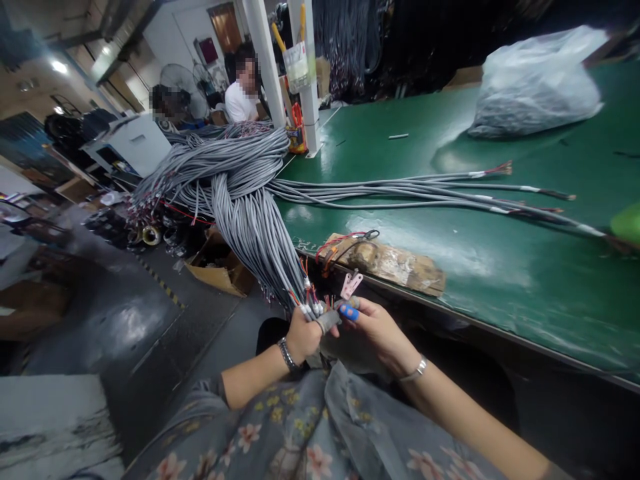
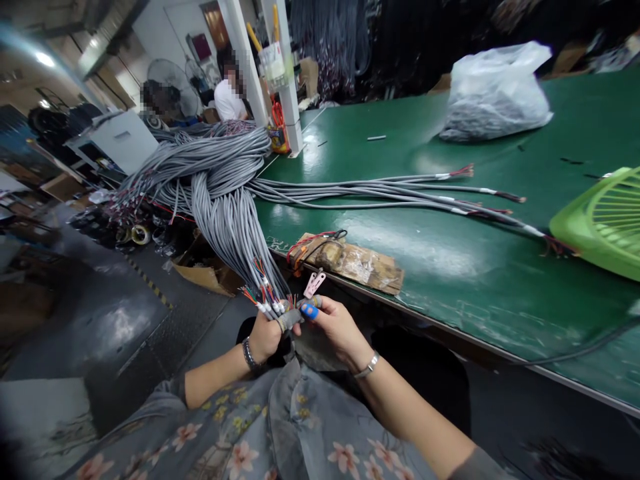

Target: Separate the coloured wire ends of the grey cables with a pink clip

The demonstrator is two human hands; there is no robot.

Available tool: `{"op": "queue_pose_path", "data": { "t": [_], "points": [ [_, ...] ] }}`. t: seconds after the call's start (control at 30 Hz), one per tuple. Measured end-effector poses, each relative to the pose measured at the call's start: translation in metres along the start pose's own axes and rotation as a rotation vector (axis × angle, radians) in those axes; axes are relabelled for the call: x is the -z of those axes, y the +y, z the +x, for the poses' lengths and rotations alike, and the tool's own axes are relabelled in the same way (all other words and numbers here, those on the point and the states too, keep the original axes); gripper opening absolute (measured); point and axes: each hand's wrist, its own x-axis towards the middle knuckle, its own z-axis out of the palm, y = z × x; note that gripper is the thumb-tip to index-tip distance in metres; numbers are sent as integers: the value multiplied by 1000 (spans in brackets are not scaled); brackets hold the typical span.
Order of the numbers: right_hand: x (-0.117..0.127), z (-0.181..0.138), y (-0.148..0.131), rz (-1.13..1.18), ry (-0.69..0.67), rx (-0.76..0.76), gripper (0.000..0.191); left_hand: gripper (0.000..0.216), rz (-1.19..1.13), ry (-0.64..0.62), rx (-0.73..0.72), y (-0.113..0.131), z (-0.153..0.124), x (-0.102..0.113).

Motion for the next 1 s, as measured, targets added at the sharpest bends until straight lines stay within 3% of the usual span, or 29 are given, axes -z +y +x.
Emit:
{"op": "queue_pose_path", "data": {
  "t": [0.2, 0.37, 0.57, 0.77, 0.9, 1.0],
  "points": [
    [12, 18, -4, 245, -19, -122, 45, 39, -104, 17, 22, -13, 6, -1],
    [8, 33, -10, 251, 70, -63, 35, 37, -80, 2, 73, -9, 9, -5],
    [4, 35, -6, 308, 139, -22, 36, 33, -47, -34, 27, -9, 10, -6],
    [2, 37, -4, 316, 140, 30, 39, 36, 1, -37, 36, -9, 10, -7],
    [3, 35, -2, 348, 142, -30, 37, 39, 5, -27, 41, -8, 9, -6],
    [3, 31, -3, 371, 70, -71, 44, 41, -6, -22, 31, -6, 6, -5]
  ]
}}
